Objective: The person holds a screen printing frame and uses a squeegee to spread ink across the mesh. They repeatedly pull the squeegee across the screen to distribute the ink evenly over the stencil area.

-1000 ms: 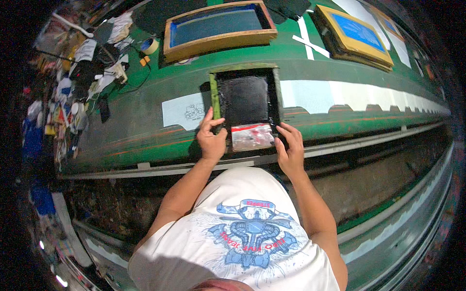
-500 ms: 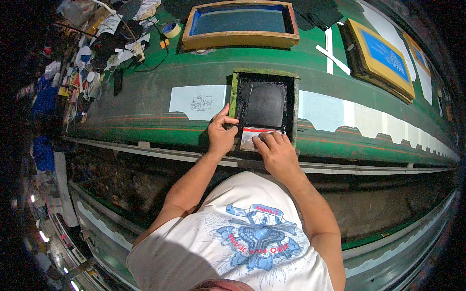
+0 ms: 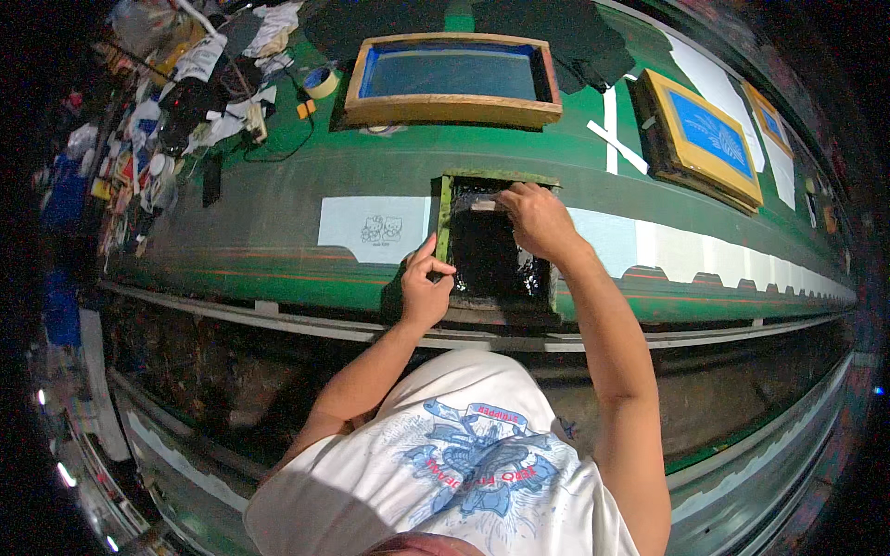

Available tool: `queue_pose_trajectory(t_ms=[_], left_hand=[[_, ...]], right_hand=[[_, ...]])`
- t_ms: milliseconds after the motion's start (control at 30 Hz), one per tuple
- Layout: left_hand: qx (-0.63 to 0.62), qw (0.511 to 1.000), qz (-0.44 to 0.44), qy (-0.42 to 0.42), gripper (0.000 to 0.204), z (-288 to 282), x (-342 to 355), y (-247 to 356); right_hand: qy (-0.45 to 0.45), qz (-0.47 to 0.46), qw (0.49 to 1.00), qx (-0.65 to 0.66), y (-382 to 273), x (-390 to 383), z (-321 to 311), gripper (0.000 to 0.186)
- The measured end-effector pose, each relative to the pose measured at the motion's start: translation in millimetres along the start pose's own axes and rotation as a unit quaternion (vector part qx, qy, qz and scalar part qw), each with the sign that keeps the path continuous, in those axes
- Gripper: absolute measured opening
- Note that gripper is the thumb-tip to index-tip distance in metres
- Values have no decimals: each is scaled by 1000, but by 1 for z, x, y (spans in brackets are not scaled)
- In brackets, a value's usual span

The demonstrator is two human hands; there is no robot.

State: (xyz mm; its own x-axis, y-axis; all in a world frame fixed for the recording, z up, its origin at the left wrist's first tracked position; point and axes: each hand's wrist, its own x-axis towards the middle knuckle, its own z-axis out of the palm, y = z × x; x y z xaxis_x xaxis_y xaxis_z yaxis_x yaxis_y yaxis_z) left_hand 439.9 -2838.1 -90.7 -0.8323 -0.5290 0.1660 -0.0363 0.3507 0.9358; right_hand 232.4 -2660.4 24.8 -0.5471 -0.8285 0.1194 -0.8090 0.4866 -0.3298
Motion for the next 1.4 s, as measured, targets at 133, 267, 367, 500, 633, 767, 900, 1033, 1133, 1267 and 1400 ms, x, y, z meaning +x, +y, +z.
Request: queue_pose_trajectory(t_ms=[133,267,367,500,633,767,900,1033,1133,1267,1400], left_hand=[[19,1000,17,-6,16,-4,1,-2],[19,999,27,-16,15,-2,-2,-5],[30,999,34,-13,17,-2,-1,-5],[28,999,43,-7,18,-2,0,-8],[23,999,17,-23,16,-2,0,-1],[39,999,30,-16,15,-3,4,2],[40,998,29,-28,17,-3,4,16],[31,996,83,-10,16,29,-2,49],[14,995,100,1,17,76,-15,61],[-4,994,108,6,18,145,-30,63],[-5,996,89,19,19,191,-41,69]], right_hand=[[24,21,999,-13,-12,9,2,56],[23,-4,999,-24,-35,-26,17,58],[23,-2,1000,-1,-67,-59,13,57],[-1,2,1000,9,-96,-94,14,56],[21,10,999,23,-107,-120,20,49],[46,36,993,101,-99,-133,24,45],[176,29,972,152,-84,-150,22,44],[229,41,956,179,-55,-181,12,50],[248,45,949,190,-25,-211,5,52],[259,56,944,198,19,-251,-11,48],[248,52,946,204,56,-284,-20,51]])
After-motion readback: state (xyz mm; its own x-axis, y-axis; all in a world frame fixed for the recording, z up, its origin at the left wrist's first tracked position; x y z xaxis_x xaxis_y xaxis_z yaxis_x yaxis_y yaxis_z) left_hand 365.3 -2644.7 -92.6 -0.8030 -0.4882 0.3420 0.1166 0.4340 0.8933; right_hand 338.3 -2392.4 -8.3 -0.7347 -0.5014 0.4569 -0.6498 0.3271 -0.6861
